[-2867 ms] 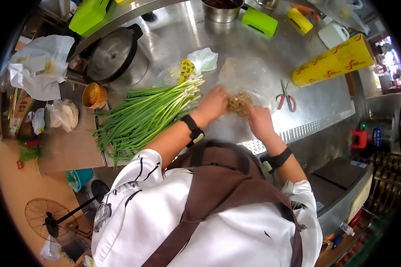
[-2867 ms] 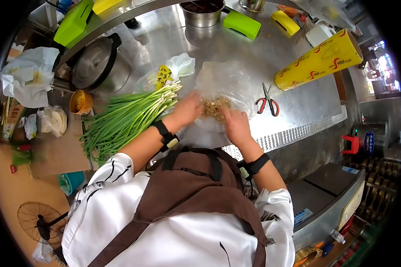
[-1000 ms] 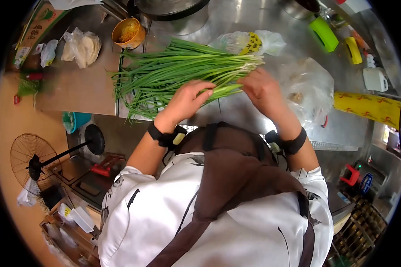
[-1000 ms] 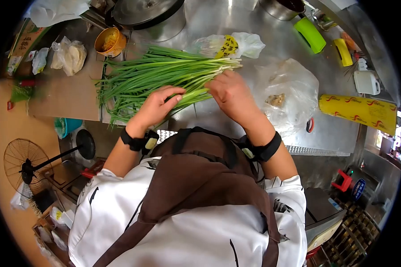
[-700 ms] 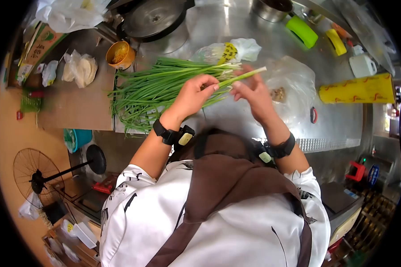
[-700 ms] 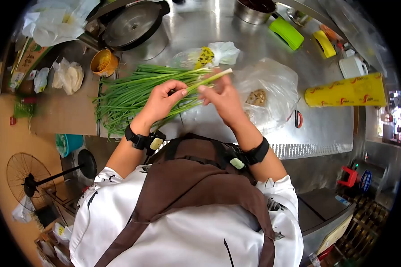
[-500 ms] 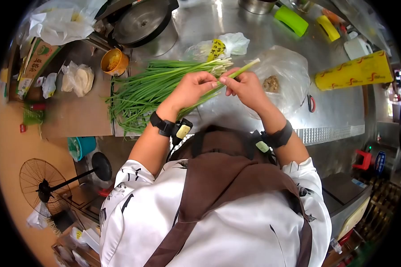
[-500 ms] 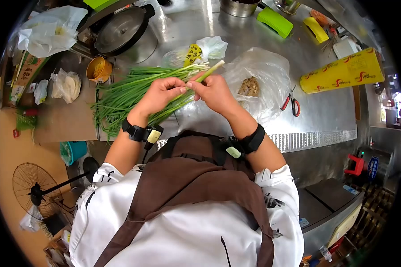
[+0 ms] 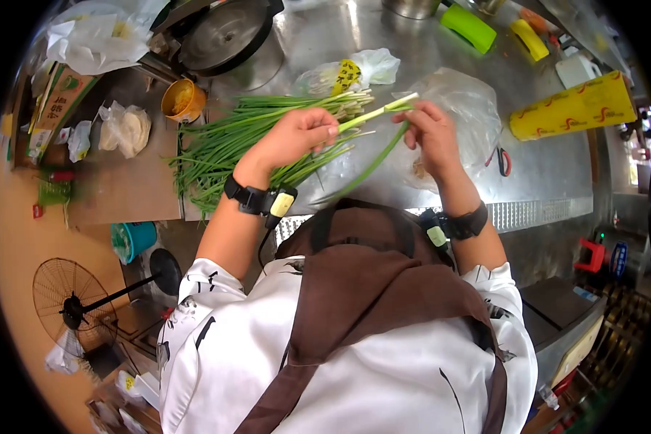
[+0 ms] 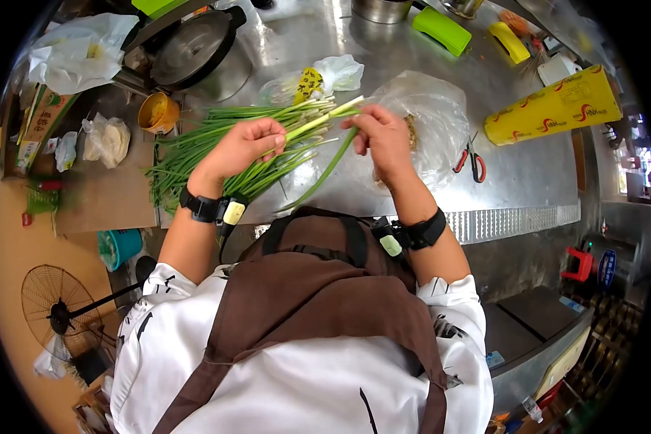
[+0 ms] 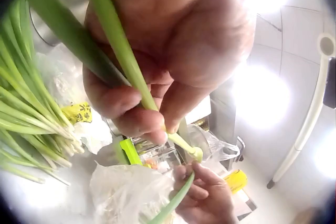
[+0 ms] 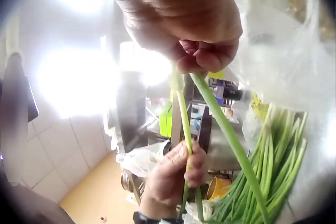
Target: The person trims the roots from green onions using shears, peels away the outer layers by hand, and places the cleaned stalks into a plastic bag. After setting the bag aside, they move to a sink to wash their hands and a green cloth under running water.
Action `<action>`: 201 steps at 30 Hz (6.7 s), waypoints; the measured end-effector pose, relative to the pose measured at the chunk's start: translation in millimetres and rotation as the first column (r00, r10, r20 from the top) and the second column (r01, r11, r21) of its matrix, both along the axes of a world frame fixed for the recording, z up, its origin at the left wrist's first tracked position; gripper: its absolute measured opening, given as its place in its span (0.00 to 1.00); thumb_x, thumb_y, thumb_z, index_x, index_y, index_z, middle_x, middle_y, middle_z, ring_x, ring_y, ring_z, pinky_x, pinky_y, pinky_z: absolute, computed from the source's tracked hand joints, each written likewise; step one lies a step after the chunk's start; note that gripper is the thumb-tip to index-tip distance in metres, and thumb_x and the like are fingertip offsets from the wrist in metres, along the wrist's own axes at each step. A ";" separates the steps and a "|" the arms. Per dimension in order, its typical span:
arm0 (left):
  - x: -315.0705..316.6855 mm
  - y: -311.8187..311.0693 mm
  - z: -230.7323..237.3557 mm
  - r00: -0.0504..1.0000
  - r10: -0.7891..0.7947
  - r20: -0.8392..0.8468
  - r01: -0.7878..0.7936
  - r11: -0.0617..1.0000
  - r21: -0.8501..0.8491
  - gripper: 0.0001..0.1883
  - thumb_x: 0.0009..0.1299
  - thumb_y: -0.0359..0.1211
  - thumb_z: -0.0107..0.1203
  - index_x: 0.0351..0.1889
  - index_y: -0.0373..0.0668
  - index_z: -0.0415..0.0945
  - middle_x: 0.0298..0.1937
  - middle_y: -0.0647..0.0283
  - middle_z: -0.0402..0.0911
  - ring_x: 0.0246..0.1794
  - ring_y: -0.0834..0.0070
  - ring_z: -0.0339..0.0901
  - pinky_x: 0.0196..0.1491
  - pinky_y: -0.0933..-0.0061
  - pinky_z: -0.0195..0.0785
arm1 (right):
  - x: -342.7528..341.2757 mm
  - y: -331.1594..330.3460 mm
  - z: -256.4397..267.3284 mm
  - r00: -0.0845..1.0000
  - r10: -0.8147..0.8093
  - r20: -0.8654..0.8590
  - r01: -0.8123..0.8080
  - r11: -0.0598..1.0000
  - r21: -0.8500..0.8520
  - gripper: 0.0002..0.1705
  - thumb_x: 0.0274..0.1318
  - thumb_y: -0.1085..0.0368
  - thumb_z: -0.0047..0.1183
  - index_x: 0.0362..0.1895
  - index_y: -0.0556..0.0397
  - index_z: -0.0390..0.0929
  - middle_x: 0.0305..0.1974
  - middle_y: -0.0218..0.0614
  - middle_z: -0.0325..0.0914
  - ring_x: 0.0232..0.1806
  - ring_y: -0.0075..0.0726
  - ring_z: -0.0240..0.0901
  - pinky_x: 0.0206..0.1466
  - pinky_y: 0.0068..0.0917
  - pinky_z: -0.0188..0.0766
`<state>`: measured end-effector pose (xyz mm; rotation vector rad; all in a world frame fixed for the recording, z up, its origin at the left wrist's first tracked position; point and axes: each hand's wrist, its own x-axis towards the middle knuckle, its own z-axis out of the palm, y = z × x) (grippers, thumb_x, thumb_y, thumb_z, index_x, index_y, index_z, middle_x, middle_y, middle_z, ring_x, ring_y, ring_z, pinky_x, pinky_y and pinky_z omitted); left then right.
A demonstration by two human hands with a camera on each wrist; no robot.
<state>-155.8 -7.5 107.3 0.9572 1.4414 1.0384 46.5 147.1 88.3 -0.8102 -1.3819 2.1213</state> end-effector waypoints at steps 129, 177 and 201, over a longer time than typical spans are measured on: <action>2.1 -41.2 -78.3 0.744 0.343 -0.573 -0.459 0.886 -0.066 0.14 0.60 0.39 0.58 0.33 0.37 0.75 0.24 0.53 0.76 0.24 0.63 0.72 0.30 0.67 0.64 | 55.1 95.9 -108.7 0.686 -0.619 0.383 -0.503 -0.022 0.864 0.18 0.51 0.68 0.43 0.47 0.60 0.72 0.49 0.51 0.69 0.43 0.56 0.70 0.48 0.43 0.68; -24.3 -3.9 2.1 0.965 0.138 0.224 -0.105 0.983 -0.153 0.10 0.62 0.35 0.59 0.39 0.42 0.77 0.22 0.78 0.66 0.17 0.89 0.54 0.20 0.84 0.43 | -77.3 -30.8 -3.8 0.908 0.376 0.184 -0.409 0.892 0.195 0.12 0.57 0.59 0.54 0.31 0.57 0.77 0.23 0.27 0.73 0.17 0.17 0.61 0.19 0.15 0.58; -10.6 -46.6 -62.0 0.928 0.368 -0.062 -0.369 0.882 -0.292 0.11 0.60 0.35 0.60 0.35 0.39 0.77 0.22 0.72 0.72 0.18 0.88 0.62 0.21 0.84 0.53 | -63.2 -34.8 -69.6 0.854 0.299 0.426 -0.446 -0.002 0.895 0.05 0.45 0.72 0.47 0.30 0.52 0.73 0.32 0.37 0.70 0.33 0.44 0.72 0.34 0.35 0.70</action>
